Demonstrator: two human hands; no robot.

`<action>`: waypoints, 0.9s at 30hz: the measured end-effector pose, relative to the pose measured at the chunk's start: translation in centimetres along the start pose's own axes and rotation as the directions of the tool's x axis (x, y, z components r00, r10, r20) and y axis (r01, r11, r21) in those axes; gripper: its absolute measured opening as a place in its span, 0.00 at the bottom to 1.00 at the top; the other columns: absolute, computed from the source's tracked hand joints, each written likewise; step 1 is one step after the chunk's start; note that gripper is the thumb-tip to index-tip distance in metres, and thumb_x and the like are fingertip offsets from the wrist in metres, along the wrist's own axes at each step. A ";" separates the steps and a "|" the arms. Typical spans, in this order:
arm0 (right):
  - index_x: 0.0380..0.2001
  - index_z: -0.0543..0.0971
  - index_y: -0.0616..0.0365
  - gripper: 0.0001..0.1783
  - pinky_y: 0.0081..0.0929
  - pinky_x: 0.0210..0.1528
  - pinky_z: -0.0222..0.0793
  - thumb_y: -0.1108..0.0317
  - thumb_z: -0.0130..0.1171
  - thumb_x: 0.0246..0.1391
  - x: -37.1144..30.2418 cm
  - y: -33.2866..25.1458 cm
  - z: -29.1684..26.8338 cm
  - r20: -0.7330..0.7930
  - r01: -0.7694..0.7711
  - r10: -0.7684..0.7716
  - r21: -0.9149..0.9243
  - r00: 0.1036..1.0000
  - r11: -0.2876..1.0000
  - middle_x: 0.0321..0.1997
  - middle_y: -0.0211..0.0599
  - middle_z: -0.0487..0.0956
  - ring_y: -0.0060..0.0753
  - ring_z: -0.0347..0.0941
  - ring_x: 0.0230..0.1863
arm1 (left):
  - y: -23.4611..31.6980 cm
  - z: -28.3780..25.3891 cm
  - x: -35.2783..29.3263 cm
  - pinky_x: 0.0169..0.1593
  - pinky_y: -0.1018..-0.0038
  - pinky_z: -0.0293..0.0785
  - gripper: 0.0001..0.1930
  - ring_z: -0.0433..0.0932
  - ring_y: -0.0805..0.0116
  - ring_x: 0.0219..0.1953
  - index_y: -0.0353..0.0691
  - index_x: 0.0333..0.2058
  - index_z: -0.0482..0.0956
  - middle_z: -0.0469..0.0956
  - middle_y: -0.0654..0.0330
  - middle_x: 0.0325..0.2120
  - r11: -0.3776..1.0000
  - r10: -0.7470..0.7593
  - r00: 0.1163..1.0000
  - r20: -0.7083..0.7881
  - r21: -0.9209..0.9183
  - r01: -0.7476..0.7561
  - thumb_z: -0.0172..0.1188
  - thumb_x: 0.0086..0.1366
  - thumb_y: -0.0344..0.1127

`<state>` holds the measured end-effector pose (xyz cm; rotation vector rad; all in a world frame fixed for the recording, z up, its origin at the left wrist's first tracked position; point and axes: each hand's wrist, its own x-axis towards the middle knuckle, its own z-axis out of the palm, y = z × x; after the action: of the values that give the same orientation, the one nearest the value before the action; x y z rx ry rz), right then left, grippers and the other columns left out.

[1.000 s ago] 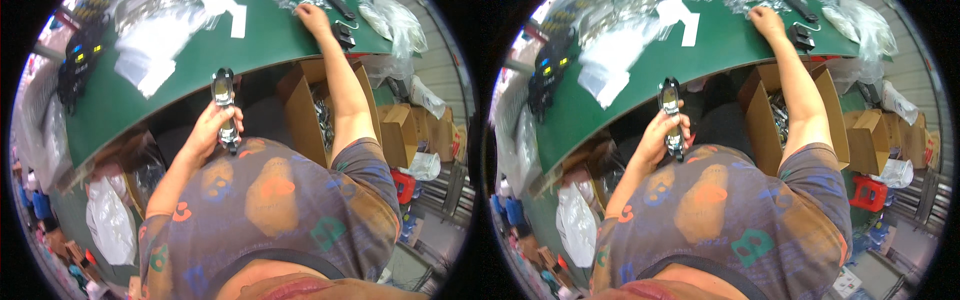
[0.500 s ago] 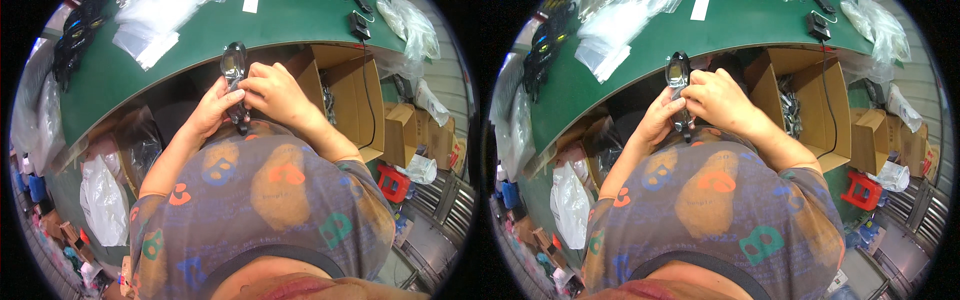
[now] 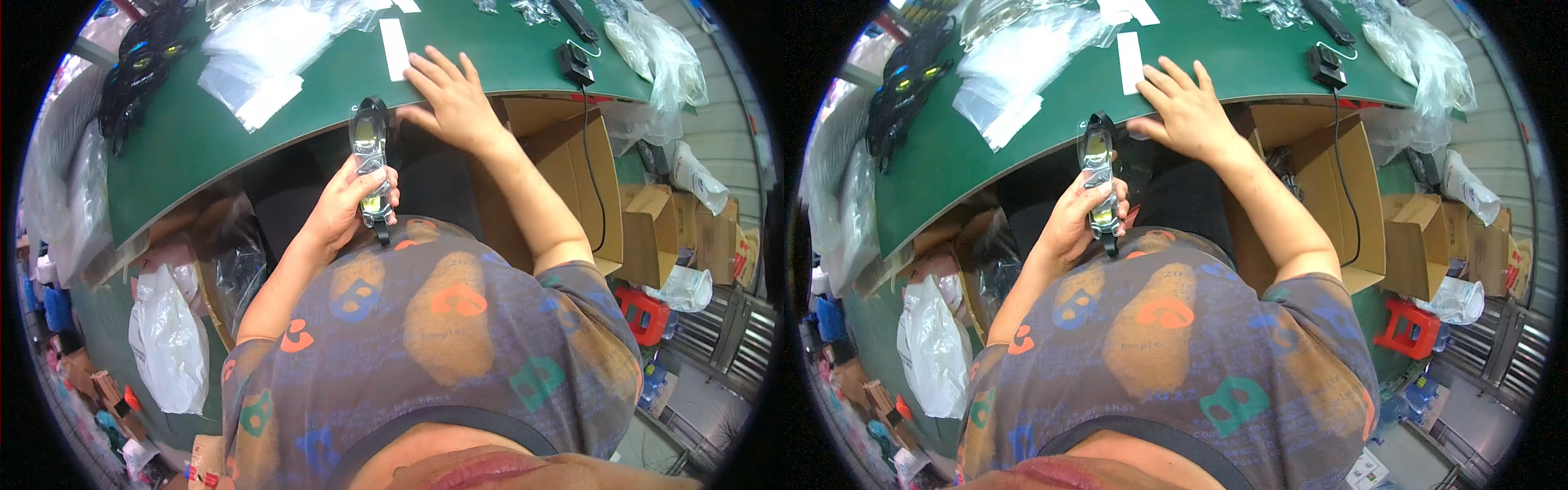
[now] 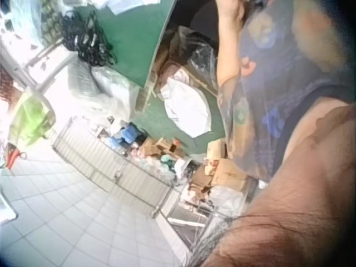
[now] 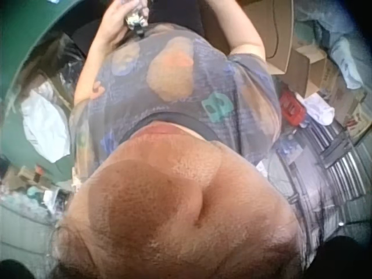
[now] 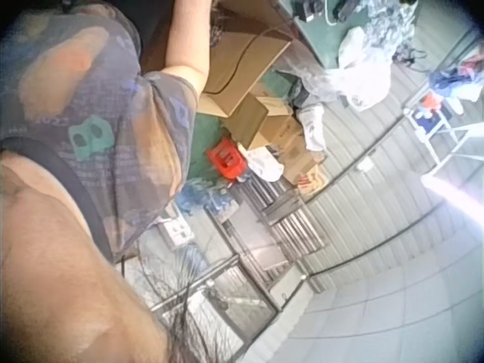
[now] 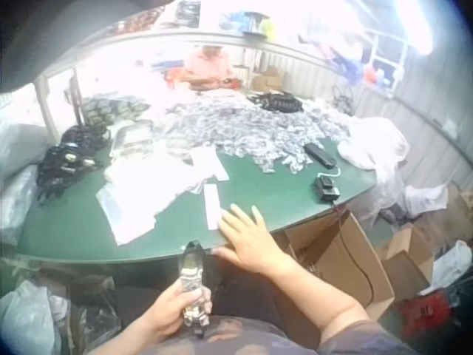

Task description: Packaging swimming goggles into plastic bags at a factory workbench.

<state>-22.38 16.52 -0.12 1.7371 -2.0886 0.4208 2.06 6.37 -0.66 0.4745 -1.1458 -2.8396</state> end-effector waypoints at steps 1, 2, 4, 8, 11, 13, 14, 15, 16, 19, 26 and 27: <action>0.57 0.76 0.48 0.27 0.60 0.73 0.48 0.49 0.63 0.59 -1.2 -0.1 0.1 -0.031 0.009 -0.007 0.048 0.999 0.999 0.68 0.35 0.73 0.41 0.62 0.73 | -0.1 -0.2 0.1 0.34 0.68 0.84 0.18 0.80 0.70 0.37 0.42 0.54 0.65 0.76 0.59 0.39 1.000 -0.009 1.000 0.008 -0.020 0.010 0.60 0.72 0.37; 0.55 0.77 0.47 0.25 0.57 0.73 0.48 0.53 0.66 0.56 -2.2 0.1 0.3 -0.063 0.018 -0.012 0.095 0.998 0.995 0.67 0.33 0.74 0.39 0.63 0.72 | -0.2 -0.4 0.2 0.34 0.68 0.84 0.17 0.81 0.70 0.37 0.41 0.54 0.66 0.76 0.59 0.39 0.999 -0.019 1.000 0.017 -0.039 0.020 0.60 0.72 0.37; 0.46 0.80 0.47 0.14 0.53 0.73 0.49 0.63 0.67 0.56 -2.3 1.3 0.5 -0.168 0.010 0.015 0.148 0.986 0.989 0.58 0.26 0.80 0.34 0.69 0.68 | -0.4 -0.3 0.7 0.34 0.68 0.84 0.16 0.81 0.70 0.37 0.42 0.53 0.66 0.77 0.59 0.39 0.997 -0.046 0.999 0.021 -0.055 0.047 0.59 0.72 0.38; 0.42 0.81 0.52 0.07 0.49 0.72 0.53 0.72 0.62 0.60 -1.3 0.1 -1.3 -0.279 -0.073 0.216 0.448 0.936 0.891 0.52 0.32 0.85 0.40 0.75 0.64 | -0.5 0.2 0.9 0.34 0.68 0.82 0.27 0.79 0.67 0.37 0.43 0.66 0.59 0.75 0.57 0.38 0.992 -0.118 0.993 -0.002 -0.052 0.118 0.57 0.73 0.37; 0.39 0.79 0.55 0.08 0.49 0.71 0.58 0.78 0.59 0.57 -0.5 -3.1 -5.9 -0.414 0.110 0.111 0.474 0.903 0.874 0.52 0.41 0.84 0.47 0.78 0.61 | -0.8 0.0 1.0 0.34 0.67 0.83 0.24 0.79 0.68 0.39 0.41 0.64 0.62 0.76 0.57 0.39 0.989 -0.115 0.993 0.038 -0.091 0.118 0.56 0.74 0.38; 0.36 0.77 0.54 0.09 0.49 0.70 0.60 0.78 0.59 0.50 -1.6 -5.6 -8.1 -0.371 0.269 -0.103 0.430 0.923 0.862 0.51 0.43 0.84 0.47 0.79 0.59 | -0.6 0.3 0.9 0.34 0.69 0.83 0.15 0.80 0.69 0.37 0.42 0.53 0.69 0.77 0.59 0.38 0.985 -0.114 0.993 0.041 -0.122 0.119 0.56 0.75 0.42; 0.36 0.77 0.54 0.10 0.48 0.70 0.60 0.76 0.62 0.48 -2.2 -6.7 -8.2 -0.295 0.303 -0.182 0.439 0.938 0.846 0.50 0.41 0.84 0.47 0.80 0.58 | -1.1 -0.2 0.8 0.36 0.66 0.84 0.20 0.81 0.67 0.40 0.42 0.56 0.69 0.78 0.59 0.40 0.992 -0.052 0.995 0.081 -0.107 0.060 0.53 0.76 0.50; 0.35 0.77 0.54 0.09 0.49 0.71 0.60 0.74 0.64 0.48 -3.1 -7.4 -7.7 -0.269 0.333 -0.230 0.449 0.935 0.829 0.49 0.39 0.84 0.45 0.80 0.57 | -1.1 0.1 0.8 0.38 0.65 0.85 0.22 0.81 0.67 0.42 0.42 0.57 0.69 0.78 0.59 0.42 0.981 -0.043 0.998 0.054 -0.188 0.053 0.51 0.76 0.53; 0.34 0.78 0.55 0.09 0.51 0.71 0.59 0.70 0.67 0.50 -3.7 -7.8 -7.5 -0.203 0.336 -0.271 0.470 0.941 0.816 0.48 0.38 0.84 0.42 0.81 0.56 | -1.1 0.5 0.9 0.41 0.64 0.85 0.25 0.82 0.66 0.45 0.43 0.58 0.69 0.78 0.59 0.43 0.963 -0.036 0.999 0.023 -0.267 0.040 0.49 0.76 0.57; 0.37 0.80 0.54 0.12 0.52 0.72 0.57 0.63 0.70 0.51 -4.6 -8.6 -6.7 -0.113 0.302 -0.283 0.471 0.952 0.829 0.48 0.37 0.85 0.38 0.81 0.56 | -1.4 0.2 1.1 0.50 0.66 0.83 0.26 0.81 0.67 0.49 0.44 0.58 0.70 0.78 0.60 0.46 0.963 0.013 0.998 0.054 -0.269 0.002 0.46 0.76 0.58; 0.39 0.81 0.51 0.14 0.51 0.72 0.54 0.59 0.70 0.51 -4.3 -7.9 -7.0 -0.038 0.207 -0.238 0.638 0.970 0.742 0.46 0.31 0.84 0.33 0.79 0.57 | -1.1 0.2 0.4 0.47 0.66 0.83 0.19 0.81 0.68 0.46 0.42 0.60 0.68 0.78 0.58 0.44 0.996 -0.011 0.996 -0.085 -0.087 0.004 0.48 0.78 0.45; 0.39 0.81 0.51 0.14 0.52 0.72 0.53 0.61 0.70 0.50 -4.0 -7.5 -7.3 -0.048 0.184 -0.214 0.706 0.976 0.684 0.44 0.32 0.85 0.35 0.80 0.57 | -0.7 0.1 0.2 0.43 0.66 0.83 0.20 0.81 0.67 0.43 0.41 0.61 0.66 0.77 0.57 0.42 0.994 -0.036 0.999 -0.013 -0.104 0.035 0.48 0.78 0.44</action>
<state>-13.66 22.00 4.21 2.3690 -1.8341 1.2702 1.85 6.90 -1.10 0.5131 -0.9908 -2.9029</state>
